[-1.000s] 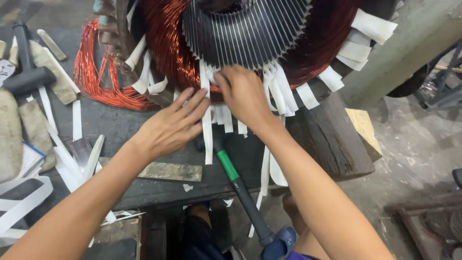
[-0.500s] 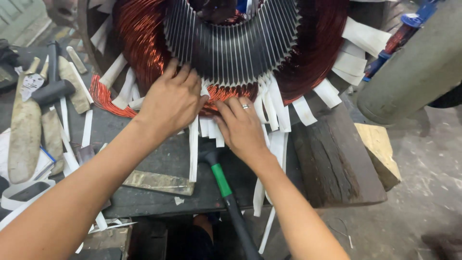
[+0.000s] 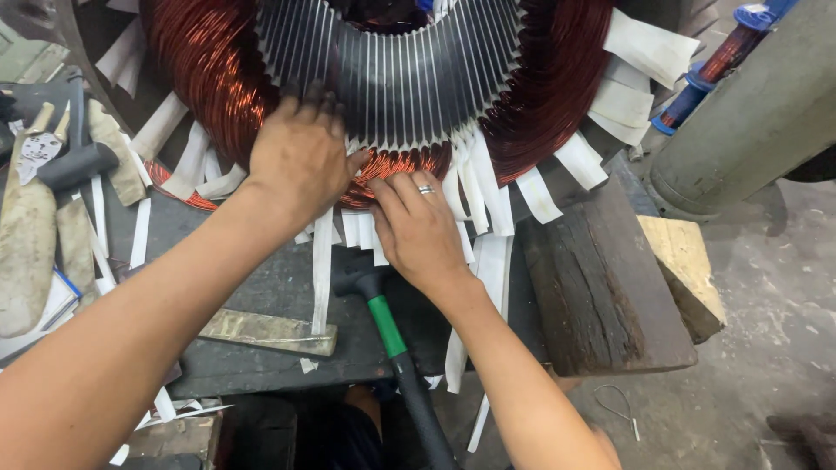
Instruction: Inserting insulation strips into the slots of an electric motor stator
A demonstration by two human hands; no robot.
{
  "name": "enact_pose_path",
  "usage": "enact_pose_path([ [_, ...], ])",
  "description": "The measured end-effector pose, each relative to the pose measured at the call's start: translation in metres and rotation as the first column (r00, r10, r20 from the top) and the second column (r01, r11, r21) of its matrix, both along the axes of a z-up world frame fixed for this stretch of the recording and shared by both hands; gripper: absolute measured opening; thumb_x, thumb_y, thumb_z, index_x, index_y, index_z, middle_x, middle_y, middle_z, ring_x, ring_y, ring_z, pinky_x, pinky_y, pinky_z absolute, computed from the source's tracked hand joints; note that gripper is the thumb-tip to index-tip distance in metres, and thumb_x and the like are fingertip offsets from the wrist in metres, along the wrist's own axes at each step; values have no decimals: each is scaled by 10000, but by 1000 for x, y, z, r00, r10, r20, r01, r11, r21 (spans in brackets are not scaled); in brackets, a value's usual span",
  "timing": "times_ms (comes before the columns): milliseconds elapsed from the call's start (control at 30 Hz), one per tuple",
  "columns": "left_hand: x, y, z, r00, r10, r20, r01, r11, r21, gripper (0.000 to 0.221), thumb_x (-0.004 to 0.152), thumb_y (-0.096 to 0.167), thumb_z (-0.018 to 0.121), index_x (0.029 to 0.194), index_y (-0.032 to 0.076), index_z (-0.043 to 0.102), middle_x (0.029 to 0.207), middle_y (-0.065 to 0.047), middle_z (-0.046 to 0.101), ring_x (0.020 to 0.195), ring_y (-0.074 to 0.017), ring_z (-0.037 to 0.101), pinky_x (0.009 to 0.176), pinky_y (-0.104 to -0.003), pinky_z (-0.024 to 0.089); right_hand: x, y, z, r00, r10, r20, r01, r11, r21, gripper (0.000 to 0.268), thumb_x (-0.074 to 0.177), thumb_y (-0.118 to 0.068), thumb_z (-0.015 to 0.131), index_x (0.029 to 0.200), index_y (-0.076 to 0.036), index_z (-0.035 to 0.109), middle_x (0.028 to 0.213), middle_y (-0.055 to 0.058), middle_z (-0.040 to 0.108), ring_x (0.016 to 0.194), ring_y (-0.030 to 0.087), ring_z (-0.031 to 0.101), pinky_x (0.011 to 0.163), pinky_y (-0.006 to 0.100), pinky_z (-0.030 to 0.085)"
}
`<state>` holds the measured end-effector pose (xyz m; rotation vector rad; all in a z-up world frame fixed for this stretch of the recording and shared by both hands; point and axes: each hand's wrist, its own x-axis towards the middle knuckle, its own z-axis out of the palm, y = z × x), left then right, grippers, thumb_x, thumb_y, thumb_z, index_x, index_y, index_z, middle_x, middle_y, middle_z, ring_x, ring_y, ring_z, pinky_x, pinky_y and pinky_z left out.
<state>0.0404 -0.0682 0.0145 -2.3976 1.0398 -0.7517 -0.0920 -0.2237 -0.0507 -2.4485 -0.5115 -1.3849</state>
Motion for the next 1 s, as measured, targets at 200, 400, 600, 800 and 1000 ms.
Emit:
enact_pose_path([
  [200,21,-17,6,992,92,83,-93,996,14,614,1121,584,450,1002,151,869,843,-69,820,850,-289,762,801,-491,432,0,0,0,1000,-1,-7,1,1000,14,278,997,-122,724,1260,-38,693,992,116,617,987,357,647,1024,518,522],
  [400,1,-51,49,891,432,-140,-355,855,379,552,1209,452,252,1416,317,746,1465,13,762,1516,-193,557,1281,-567,27,-16,2,18,992,34,-124,-35,999,-11,237,1050,-62,620,1264,35,644,1062,153,589,936,372,554,999,523,490],
  [600,20,-57,43,886,464,-8,-416,801,430,726,1059,567,227,1710,247,258,1871,-132,116,1717,-457,67,1235,-764,-74,-17,2,18,990,29,-138,-31,999,-11,273,1031,-46,628,1288,44,640,1092,157,598,974,369,563,1038,529,491],
  [800,70,-75,41,883,468,-16,-419,804,423,764,1040,664,261,1703,289,320,1846,-89,238,1709,-455,146,1246,-765,2,-21,3,22,987,33,-154,-33,999,4,322,990,-27,645,1302,51,637,1098,170,610,988,396,572,1057,542,481],
  [1000,120,-75,21,934,357,-15,-334,888,316,697,1092,486,142,1679,237,423,1763,-93,420,1684,-350,226,1313,-630,16,-14,10,25,985,-45,-164,51,998,35,297,1085,-275,649,1196,-4,697,979,142,566,921,418,569,917,549,482],
])
